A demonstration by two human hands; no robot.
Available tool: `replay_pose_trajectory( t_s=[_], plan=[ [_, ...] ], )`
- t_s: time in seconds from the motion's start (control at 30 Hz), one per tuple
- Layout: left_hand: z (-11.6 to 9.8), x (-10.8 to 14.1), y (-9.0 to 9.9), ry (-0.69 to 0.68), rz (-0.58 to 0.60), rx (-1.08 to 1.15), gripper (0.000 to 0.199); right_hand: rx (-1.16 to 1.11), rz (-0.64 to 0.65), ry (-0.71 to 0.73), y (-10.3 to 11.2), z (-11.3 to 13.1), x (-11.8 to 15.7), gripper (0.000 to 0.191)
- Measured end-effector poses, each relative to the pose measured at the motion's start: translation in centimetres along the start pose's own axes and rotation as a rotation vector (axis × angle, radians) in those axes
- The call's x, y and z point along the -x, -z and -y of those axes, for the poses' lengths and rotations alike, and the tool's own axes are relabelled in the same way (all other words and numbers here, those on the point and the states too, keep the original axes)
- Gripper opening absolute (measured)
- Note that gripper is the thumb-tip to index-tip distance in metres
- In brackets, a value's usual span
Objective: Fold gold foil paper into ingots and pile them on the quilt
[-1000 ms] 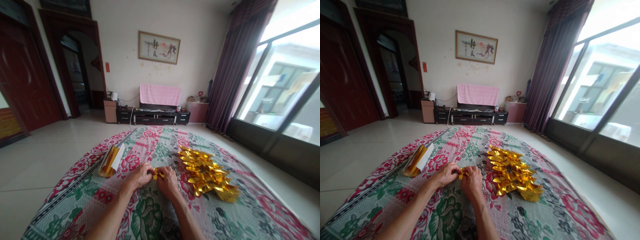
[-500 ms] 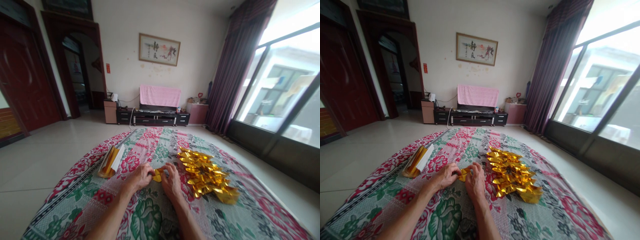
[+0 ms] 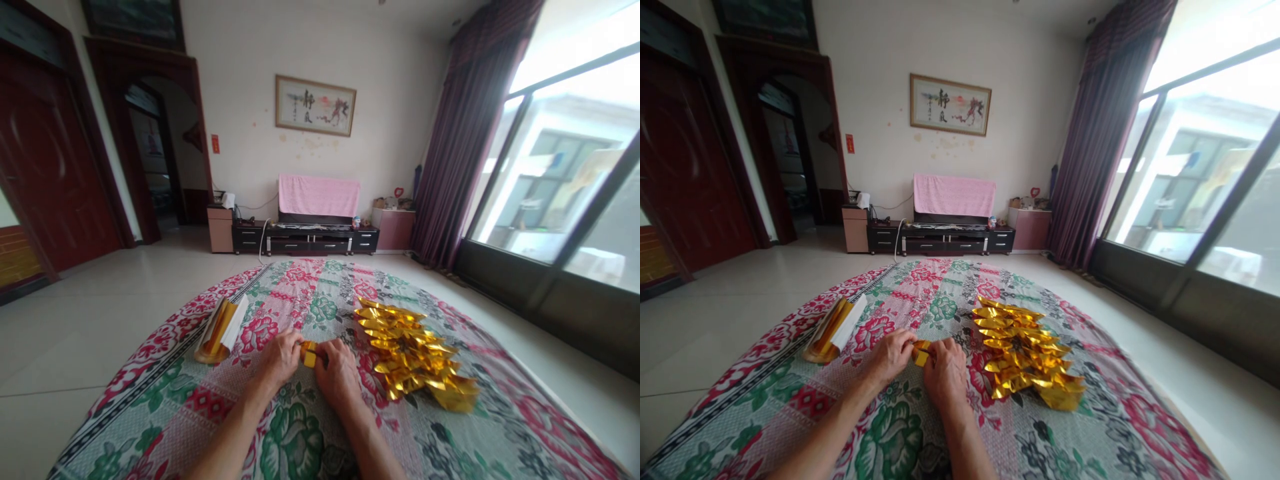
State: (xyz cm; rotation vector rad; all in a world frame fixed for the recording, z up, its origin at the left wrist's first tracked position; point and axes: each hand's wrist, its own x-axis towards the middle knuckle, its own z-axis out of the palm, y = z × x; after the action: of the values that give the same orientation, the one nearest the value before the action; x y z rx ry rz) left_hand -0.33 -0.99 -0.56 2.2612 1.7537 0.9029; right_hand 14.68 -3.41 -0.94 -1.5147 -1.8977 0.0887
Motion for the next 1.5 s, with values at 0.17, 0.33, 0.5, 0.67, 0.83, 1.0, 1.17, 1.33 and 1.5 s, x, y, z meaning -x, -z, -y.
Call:
replay_pose_trajectory(
  t_s=[0.17,0.33,0.5,0.67,0.83,1.0,1.17,1.33,1.5],
  plan=[
    [-0.1,0.3,0.5,0.026,-0.051,0.016,0.018,0.024,0.009,-0.014,0.3,0.4,0.1,0.015],
    [-0.5,0.7,0.8,0.01,0.036,-0.033,0.013,0.017,0.002,-0.006,0.0,0.3,0.2,0.015],
    [-0.7,0.8,0.7,-0.008,0.062,-0.076,0.009,0.016,-0.008,0.024,0.0,0.5,0.4,0.01],
    [-0.4,0.6,0.8,0.011,0.044,-0.098,0.02,-0.004,-0.009,0.043,-0.1,0.7,0.5,0.012],
    [0.1,0.5,0.8,-0.046,0.029,-0.112,0.024,-0.022,0.02,0.067,-0.1,0.6,0.4,0.022],
    [0.1,0.5,1.0,-0.088,0.052,-0.071,0.025,-0.046,0.049,0.127,0.0,0.6,0.4,0.03],
    [-0.1,0.5,1.0,-0.117,0.047,-0.032,0.026,-0.063,0.058,0.146,0.0,0.6,0.4,0.025],
    [0.0,0.5,0.7,-0.143,0.051,0.009,0.025,-0.064,0.059,0.122,0.1,0.6,0.3,0.018],
    [0.9,0.3,1.2,-0.17,0.105,0.098,0.033,-0.081,0.083,0.132,0.2,0.6,0.2,0.019]
  ],
)
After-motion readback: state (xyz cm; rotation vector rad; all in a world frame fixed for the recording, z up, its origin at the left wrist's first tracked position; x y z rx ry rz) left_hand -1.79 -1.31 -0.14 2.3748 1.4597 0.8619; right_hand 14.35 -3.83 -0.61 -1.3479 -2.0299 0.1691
